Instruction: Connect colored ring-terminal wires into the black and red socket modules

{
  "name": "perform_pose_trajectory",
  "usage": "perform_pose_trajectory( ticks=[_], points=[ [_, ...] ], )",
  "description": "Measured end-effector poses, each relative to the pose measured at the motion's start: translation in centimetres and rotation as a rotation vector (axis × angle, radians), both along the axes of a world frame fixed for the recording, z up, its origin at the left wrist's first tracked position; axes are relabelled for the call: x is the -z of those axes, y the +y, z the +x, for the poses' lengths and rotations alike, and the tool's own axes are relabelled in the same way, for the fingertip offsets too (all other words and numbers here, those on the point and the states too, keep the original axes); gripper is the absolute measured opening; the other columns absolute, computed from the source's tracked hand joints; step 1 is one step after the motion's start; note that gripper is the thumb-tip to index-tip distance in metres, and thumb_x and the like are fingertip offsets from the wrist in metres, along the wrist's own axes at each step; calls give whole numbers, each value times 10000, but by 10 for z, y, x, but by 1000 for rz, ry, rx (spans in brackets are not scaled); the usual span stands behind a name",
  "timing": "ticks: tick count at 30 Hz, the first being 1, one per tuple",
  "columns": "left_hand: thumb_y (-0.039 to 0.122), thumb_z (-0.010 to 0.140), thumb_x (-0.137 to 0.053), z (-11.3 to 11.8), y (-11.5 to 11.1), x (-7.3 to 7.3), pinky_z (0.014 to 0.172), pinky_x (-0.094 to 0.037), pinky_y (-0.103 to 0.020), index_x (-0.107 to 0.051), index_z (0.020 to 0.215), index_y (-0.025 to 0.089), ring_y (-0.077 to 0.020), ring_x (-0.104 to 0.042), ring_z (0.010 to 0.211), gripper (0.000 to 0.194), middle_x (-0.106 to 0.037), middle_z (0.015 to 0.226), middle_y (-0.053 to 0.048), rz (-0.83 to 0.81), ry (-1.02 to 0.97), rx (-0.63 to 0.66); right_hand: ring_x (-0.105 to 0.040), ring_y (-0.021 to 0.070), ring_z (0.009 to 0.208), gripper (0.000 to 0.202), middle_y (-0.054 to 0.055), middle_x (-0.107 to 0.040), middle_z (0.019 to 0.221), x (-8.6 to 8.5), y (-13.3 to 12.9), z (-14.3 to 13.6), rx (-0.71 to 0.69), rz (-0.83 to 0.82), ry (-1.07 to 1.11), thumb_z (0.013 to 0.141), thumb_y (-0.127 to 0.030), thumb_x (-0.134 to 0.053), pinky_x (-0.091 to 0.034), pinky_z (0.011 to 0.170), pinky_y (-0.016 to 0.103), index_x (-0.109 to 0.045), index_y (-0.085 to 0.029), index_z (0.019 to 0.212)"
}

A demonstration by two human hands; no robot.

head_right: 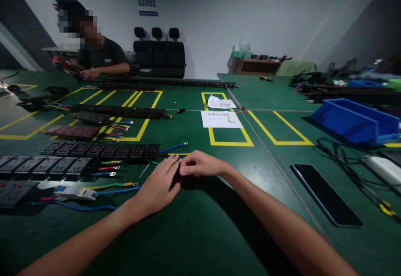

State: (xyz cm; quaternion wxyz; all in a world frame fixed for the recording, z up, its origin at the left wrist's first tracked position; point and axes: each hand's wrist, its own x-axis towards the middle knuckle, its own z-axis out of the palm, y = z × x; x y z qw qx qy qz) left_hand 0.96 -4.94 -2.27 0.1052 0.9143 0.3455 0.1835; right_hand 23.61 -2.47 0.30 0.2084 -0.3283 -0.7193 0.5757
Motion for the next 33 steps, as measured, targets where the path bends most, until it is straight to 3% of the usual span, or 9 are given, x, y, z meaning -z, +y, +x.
perform_pose_trajectory(
  ticks=[4, 8, 13, 17, 24, 28, 33],
  points=[
    [208, 876, -610, -1, 0, -1, 1205, -360, -573, -457, 1464, 128, -336, -376, 1495, 613, -473, 1555, -202, -15, 15, 3, -471, 70, 546, 425, -46, -561, 636, -3, -1, 1, -49, -22, -16, 861, -564, -723, -357, 498, 195, -658, -148, 801],
    [214, 905, -593, 0, 0, -3, 1195, -375, -574, -500, 1430, 125, -335, -429, 1462, 541, -509, 1525, -196, -14, 13, -1, -584, 96, 646, 361, 2, -678, 778, -10, -1, 12, 2, -128, 36, 844, -476, -754, -410, 545, 198, -692, -151, 990],
    [216, 975, -511, 0, 2, -6, 1157, -436, -544, -504, 1429, 145, -287, -570, 1323, 460, -618, 1399, -154, 8, -98, -28, -581, 86, 633, 191, 19, -703, 803, -15, 3, 27, 142, -185, 83, 837, -294, -704, -303, 468, 167, -686, -165, 976],
    [204, 1021, -436, 1, 6, -6, 1114, -484, -508, -543, 1395, 167, -259, -603, 1256, 391, -646, 1342, -129, -1, -192, -49, -574, 82, 630, 171, 10, -682, 815, -13, 3, 29, 171, -219, 231, 787, -212, -701, -269, 443, 162, -672, -174, 951],
    [190, 1017, -424, 0, 11, -8, 1101, -496, -483, -524, 1434, 198, -252, -591, 1259, 428, -628, 1342, -116, 13, -322, -85, -596, 65, 641, 214, 40, -701, 1003, -12, 2, 30, 90, -198, 290, 890, -271, -717, -332, 479, 175, -641, -177, 1067],
    [167, 1019, -415, 0, 13, -7, 1078, -507, -467, -552, 1399, 184, -242, -605, 1212, 404, -646, 1295, -112, -1, -318, -79, -611, 73, 655, 309, 22, -700, 975, -13, 4, 32, 114, -196, 278, 875, -290, -739, -365, 496, 178, -613, -191, 1140],
    [126, 998, -425, 1, 15, -3, 1023, -531, -464, -581, 1358, 196, -241, -619, 1146, 399, -670, 1229, -102, -3, -304, -70, -623, 83, 641, 396, 37, -725, 938, -15, 7, 39, 121, -221, 118, 861, -366, -745, -289, 444, 172, -587, -187, 1176]
  ],
)
